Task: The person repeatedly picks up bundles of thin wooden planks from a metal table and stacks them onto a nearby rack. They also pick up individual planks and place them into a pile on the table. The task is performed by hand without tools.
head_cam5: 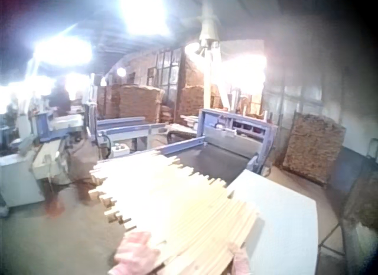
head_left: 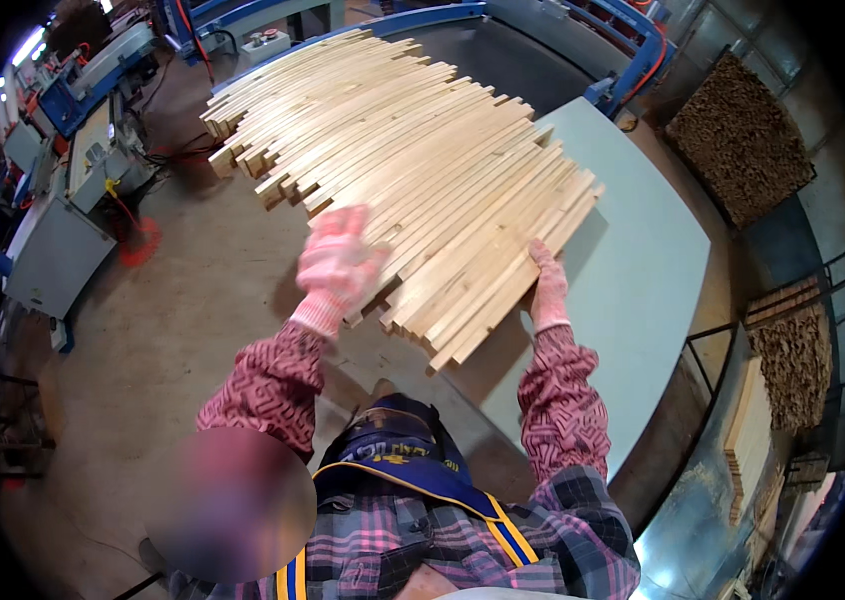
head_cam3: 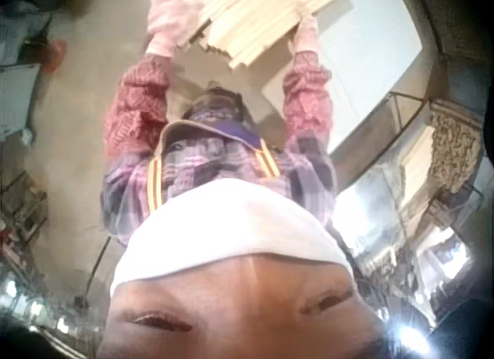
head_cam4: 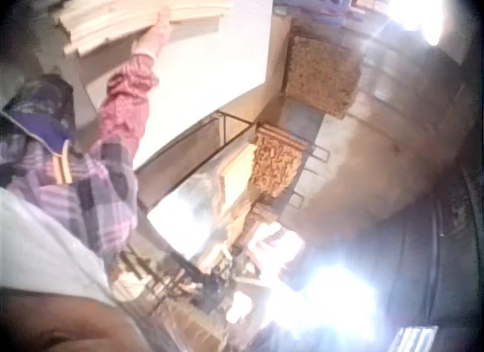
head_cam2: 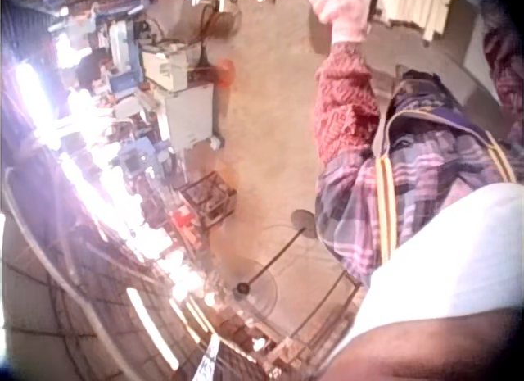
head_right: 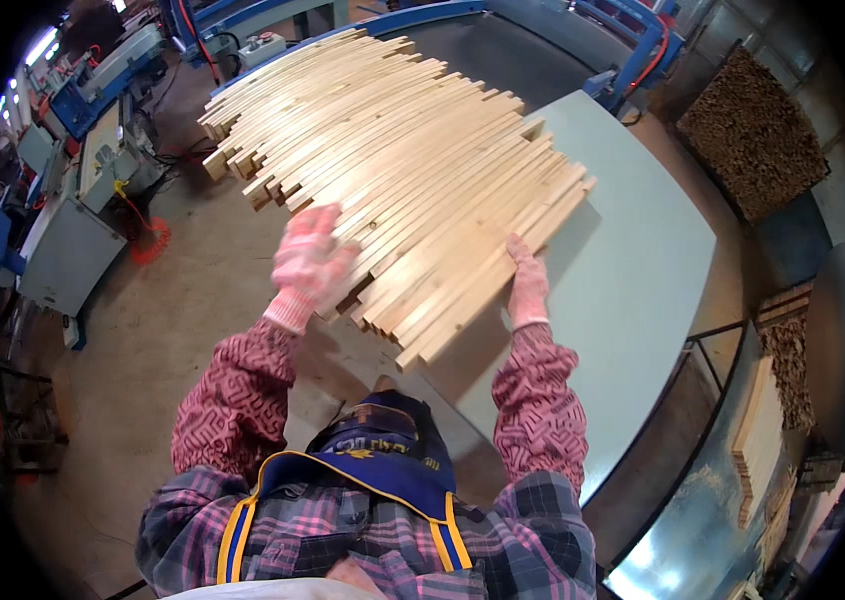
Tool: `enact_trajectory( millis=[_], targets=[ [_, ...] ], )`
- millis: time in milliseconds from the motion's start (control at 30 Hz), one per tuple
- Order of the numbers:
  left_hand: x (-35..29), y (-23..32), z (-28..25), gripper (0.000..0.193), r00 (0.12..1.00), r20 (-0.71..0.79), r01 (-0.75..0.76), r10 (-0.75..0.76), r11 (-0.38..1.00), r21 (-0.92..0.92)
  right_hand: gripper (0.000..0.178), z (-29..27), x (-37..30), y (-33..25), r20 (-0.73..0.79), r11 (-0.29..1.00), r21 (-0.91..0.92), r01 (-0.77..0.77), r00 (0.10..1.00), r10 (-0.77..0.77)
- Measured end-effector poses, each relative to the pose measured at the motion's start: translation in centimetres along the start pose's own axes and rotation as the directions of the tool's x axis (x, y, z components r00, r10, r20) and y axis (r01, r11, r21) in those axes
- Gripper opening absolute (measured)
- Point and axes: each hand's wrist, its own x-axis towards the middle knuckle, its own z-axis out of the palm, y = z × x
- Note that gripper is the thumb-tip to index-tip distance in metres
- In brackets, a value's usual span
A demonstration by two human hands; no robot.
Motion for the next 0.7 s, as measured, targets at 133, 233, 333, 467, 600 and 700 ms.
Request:
enact_trajectory(
  millis=[133, 233, 333, 467, 600, 700],
  targets=[
    [-5.3, -5.5, -1.2, 0.06, 0.943, 0.114, 0.33, -0.314, 0.929, -0.167, 0.055, 3.8, -3.3, -6.2, 0.112, 0.623, 0.671, -0.401, 0.886, 0.45],
    [-7.0, -2.5, 0.2, 0.065, 0.931, 0.154, 0.364, -0.33, 0.836, -0.411, 0.059, 2.6, -3.3, -4.3, 0.047, 0.66, 0.671, -0.337, 0.908, 0.416],
    [-8.3, -2.0, 0.8, 0.063, 0.967, 0.144, 0.251, -0.209, 0.877, -0.41, 0.055, 1.7, -4.5, -5.2, 0.048, 0.645, 0.676, -0.358, 0.894, 0.445],
    [-10.4, 1.6, -2.0, 0.07, 0.857, 0.514, 0.258, 0.049, 0.821, -0.51, 0.053, -3.1, -6.6, -10.1, 0.178, 0.531, 0.685, -0.499, 0.822, 0.541],
    [-9.6, 5.3, -0.2, 0.058, 0.83, 0.408, -0.18, 0.381, 0.875, -0.45, 0.057, -10.8, -4.2, -11.1, 0.213, 0.584, 0.636, -0.504, 0.842, 0.495],
    [-2.0, 4.0, -0.6, 0.067, 0.952, 0.003, -0.307, 0.307, 0.95, 0.059, 0.053, -13.6, -5.4, -5.8, 0.117, 0.714, 0.549, -0.434, 0.886, 0.448]
  ],
)
